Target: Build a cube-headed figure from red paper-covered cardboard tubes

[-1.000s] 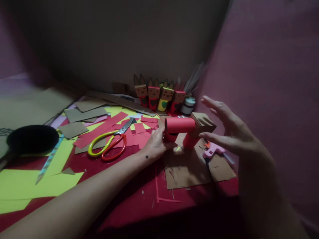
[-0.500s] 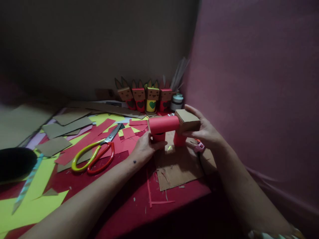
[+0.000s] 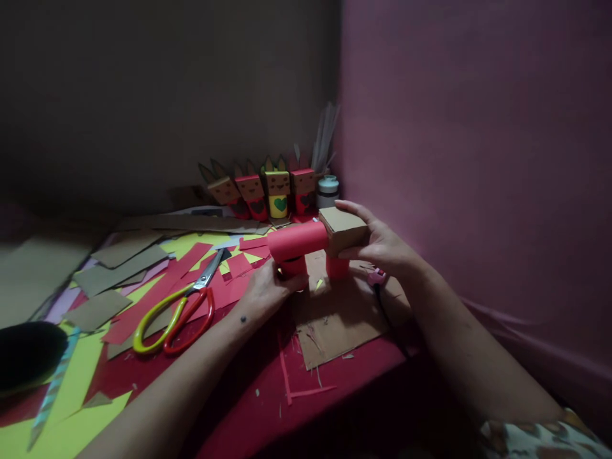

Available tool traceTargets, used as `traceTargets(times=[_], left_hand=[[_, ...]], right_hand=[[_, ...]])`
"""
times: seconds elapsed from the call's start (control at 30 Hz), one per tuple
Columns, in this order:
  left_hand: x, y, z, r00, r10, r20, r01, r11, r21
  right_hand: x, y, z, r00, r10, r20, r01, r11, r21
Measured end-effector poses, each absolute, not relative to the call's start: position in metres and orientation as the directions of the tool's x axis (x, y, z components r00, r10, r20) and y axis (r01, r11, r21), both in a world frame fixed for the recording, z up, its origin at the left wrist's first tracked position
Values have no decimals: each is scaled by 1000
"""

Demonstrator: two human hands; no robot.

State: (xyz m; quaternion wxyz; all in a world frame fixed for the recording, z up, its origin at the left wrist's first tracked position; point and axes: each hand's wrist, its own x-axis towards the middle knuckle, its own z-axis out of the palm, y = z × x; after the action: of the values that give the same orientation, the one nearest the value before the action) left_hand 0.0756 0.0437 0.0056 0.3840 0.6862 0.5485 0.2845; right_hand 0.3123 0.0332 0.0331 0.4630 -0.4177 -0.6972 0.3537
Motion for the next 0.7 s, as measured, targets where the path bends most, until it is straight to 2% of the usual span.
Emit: traceTargets(times=[0.33,0.47,0.57,0.7], left_hand=[[72,45,4,270,961,-67,566,-102,818],[69,43,8,355,932,-76,474,-109,874],[61,41,14,394,917,-66,489,-148,860],[50,39,25,335,942,10,520,-194,832]], right_hand=[[313,34,28,-220,887,407,283,457,-843],[314,33,28,-207,882,424,336,471,-816],[313,34,26,-217,861,459,339,508,-792],[309,34,25,-159,859,487,323,512,-796]])
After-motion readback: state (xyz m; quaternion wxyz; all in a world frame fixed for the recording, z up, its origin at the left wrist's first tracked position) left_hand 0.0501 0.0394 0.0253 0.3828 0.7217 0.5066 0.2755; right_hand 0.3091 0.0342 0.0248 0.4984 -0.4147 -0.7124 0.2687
